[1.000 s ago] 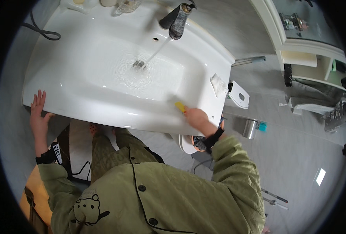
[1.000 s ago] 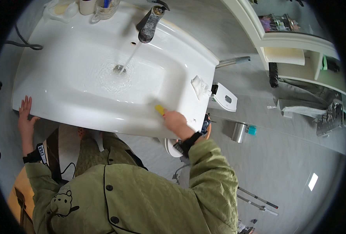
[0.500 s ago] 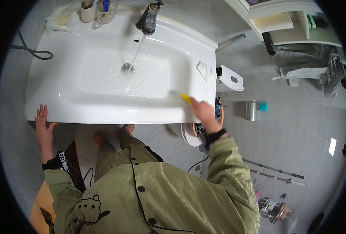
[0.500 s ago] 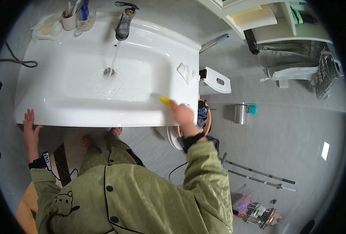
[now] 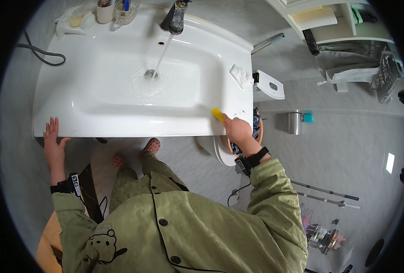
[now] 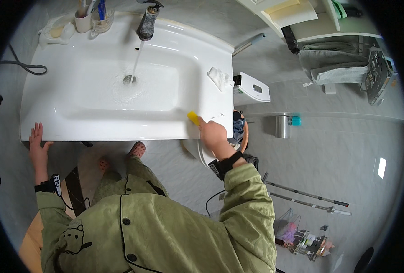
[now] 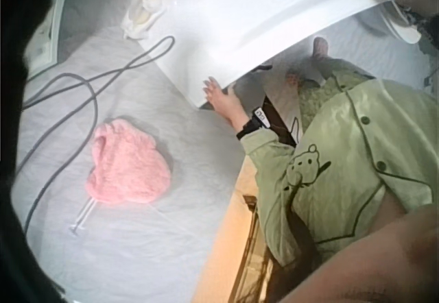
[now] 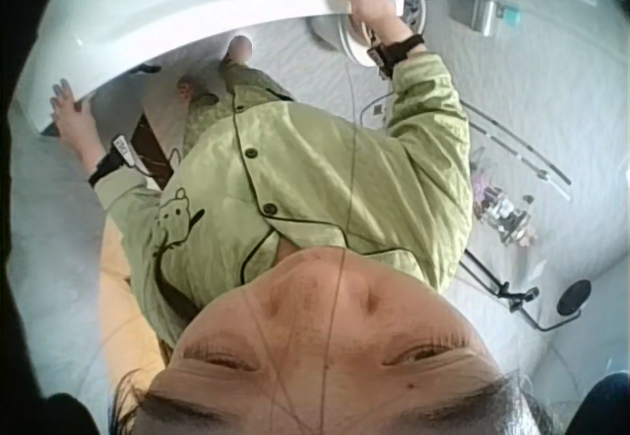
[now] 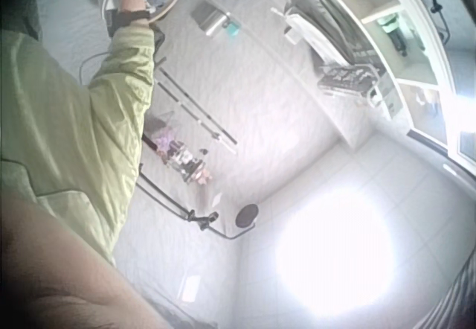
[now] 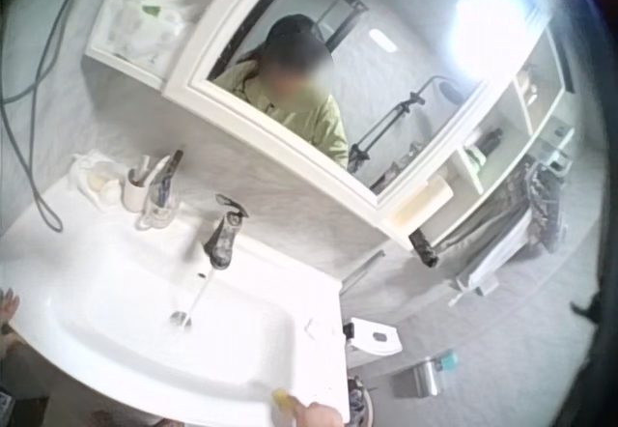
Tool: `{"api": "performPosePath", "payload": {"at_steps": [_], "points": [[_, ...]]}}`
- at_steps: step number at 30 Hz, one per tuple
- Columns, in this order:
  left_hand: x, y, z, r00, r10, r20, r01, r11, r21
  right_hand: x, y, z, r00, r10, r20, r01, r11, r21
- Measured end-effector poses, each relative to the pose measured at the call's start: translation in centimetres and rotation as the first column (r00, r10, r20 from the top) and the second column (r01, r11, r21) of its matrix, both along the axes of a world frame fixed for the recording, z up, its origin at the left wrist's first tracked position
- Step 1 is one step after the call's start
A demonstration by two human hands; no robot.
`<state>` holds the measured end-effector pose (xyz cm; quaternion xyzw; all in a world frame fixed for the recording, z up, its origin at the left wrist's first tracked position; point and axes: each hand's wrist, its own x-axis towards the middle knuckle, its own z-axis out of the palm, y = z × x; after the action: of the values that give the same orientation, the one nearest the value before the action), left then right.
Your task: The person retrieves a yellow brush from a drawer, scrubs the sink basin and faucet area, rinses the brush under running water, and wipes the sink with a tissue. The person then washes their hands under the tap.
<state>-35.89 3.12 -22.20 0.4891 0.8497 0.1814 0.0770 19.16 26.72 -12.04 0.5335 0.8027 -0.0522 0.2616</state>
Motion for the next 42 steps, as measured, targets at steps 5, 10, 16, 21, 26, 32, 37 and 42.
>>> {"api": "performPosePath", "payload": {"at_steps": [5,10,16,21,26,32,37,42], "points": [[-0.9,0.5,-0.5,0.999,-0.035,-0.033,0.036,0.999,0.038,1.0,2.7,-0.7,0.996,0.003,-0.093,-0.007,0.999,-0.039],[-1.8,1.7,-0.4,0.997,-0.071,-0.004,0.071,0.997,-0.012,4.9,8.6,-2.5,0.996,0.017,-0.093,0.011,0.955,0.297],[-1.0,2.0,0.0,0.999,-0.042,0.002,0.042,0.999,-0.028,8.4,5.2,-5.7,0.938,-0.163,-0.307,0.265,0.907,0.326],[-0.5,0.9,0.4,0.998,-0.056,-0.016,0.057,0.998,0.034,6.7,-4.8,-6.3,0.914,-0.136,-0.382,0.295,0.87,0.395],[-1.1,-0.8,1.3,0.993,-0.085,-0.087,0.089,0.995,0.049,-0.9,-7.8,-4.2,0.961,-0.182,-0.209,0.248,0.904,0.349],[-2.8,-3.9,2.5,0.989,-0.098,-0.11,0.104,0.993,0.048,-9.8,-11.7,-0.9,0.945,-0.186,-0.268,0.234,0.959,0.161],[-5.1,-7.0,2.9,0.984,-0.149,-0.097,0.158,0.983,0.093,-23.6,-16.8,-0.2,0.908,-0.141,-0.394,0.155,0.988,0.004],[-6.4,-11.2,5.2,0.959,-0.227,0.168,0.192,0.96,0.204,-37.0,-22.7,0.6,0.866,-0.091,-0.491,0.073,0.996,-0.056]]}}
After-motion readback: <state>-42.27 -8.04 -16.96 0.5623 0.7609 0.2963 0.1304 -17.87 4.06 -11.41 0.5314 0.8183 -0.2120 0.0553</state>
